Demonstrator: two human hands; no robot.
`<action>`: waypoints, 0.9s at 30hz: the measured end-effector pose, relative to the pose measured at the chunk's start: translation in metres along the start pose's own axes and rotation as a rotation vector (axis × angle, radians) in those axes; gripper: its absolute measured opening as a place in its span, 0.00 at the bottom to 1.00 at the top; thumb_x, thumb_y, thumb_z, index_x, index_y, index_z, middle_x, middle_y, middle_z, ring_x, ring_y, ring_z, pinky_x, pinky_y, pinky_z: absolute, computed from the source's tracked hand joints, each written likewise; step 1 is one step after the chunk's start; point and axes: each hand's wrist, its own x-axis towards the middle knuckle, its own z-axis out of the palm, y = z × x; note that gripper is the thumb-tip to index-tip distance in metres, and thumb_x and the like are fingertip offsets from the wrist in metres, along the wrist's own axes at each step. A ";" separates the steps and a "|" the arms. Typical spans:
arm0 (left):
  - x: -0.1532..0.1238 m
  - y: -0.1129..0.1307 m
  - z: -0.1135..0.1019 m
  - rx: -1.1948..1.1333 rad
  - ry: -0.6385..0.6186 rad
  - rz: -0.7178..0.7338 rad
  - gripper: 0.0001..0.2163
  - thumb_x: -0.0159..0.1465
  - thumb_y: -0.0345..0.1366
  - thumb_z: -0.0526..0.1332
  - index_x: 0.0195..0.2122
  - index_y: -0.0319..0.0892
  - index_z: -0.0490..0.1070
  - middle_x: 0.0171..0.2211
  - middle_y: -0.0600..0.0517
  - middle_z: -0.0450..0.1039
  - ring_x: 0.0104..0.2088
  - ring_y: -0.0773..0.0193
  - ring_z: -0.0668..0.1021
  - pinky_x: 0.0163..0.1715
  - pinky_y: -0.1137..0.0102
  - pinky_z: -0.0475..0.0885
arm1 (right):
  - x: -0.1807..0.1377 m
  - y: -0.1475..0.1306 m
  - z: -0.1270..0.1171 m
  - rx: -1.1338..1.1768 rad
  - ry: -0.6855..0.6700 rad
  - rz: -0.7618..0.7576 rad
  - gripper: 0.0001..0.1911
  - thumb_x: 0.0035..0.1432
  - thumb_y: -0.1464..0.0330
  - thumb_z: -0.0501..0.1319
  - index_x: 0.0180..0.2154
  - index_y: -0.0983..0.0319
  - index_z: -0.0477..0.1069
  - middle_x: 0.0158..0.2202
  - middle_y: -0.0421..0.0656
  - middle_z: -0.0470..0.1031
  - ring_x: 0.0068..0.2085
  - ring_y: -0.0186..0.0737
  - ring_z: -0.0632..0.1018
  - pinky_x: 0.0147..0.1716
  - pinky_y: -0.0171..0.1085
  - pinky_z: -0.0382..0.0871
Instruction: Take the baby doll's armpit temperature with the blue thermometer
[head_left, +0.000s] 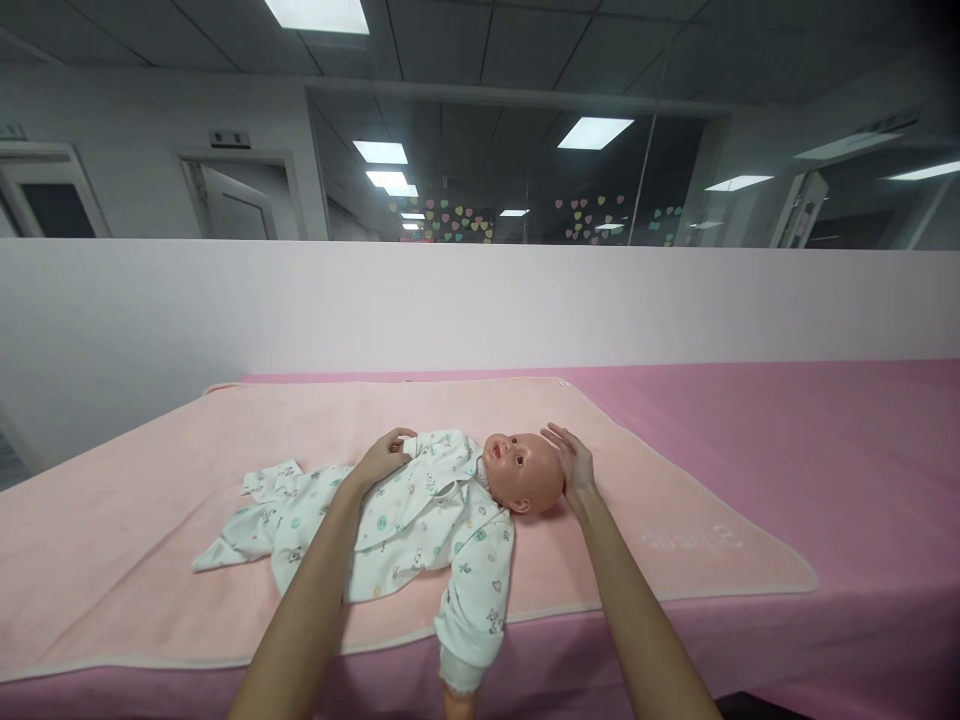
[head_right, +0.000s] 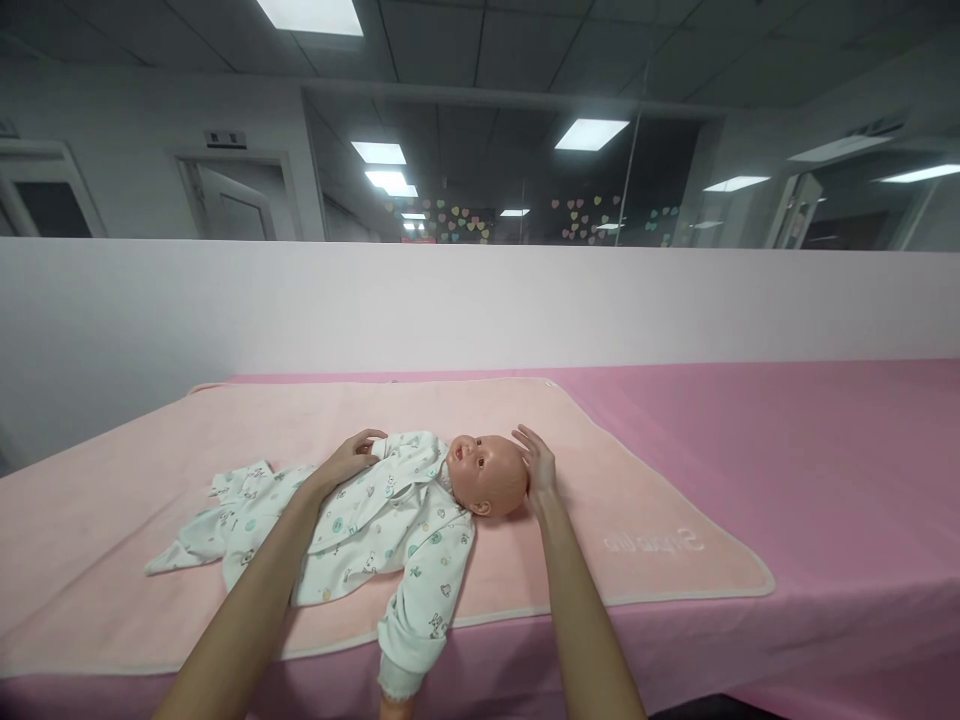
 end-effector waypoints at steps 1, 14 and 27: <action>-0.001 0.001 0.000 -0.008 -0.002 0.013 0.21 0.47 0.36 0.57 0.44 0.43 0.66 0.21 0.59 0.53 0.23 0.68 0.63 0.26 0.74 0.61 | 0.003 0.000 -0.004 0.027 0.018 -0.016 0.19 0.47 0.57 0.58 0.40 0.59 0.72 0.43 0.43 0.75 0.43 0.43 0.75 0.41 0.39 0.69; -0.011 0.009 0.001 0.125 0.046 0.048 0.17 0.51 0.45 0.58 0.40 0.45 0.67 0.17 0.61 0.56 0.21 0.70 0.62 0.25 0.74 0.59 | -0.018 -0.004 0.017 -0.149 -0.231 0.087 0.17 0.47 0.57 0.59 0.29 0.64 0.74 0.30 0.42 0.78 0.34 0.42 0.77 0.36 0.36 0.68; -0.014 0.046 0.021 -0.459 0.022 0.239 0.23 0.53 0.42 0.61 0.50 0.43 0.64 0.46 0.45 0.69 0.45 0.59 0.71 0.40 0.68 0.67 | -0.022 -0.005 0.020 -0.141 -0.209 0.086 0.17 0.48 0.57 0.57 0.31 0.65 0.74 0.31 0.45 0.78 0.34 0.44 0.77 0.37 0.39 0.69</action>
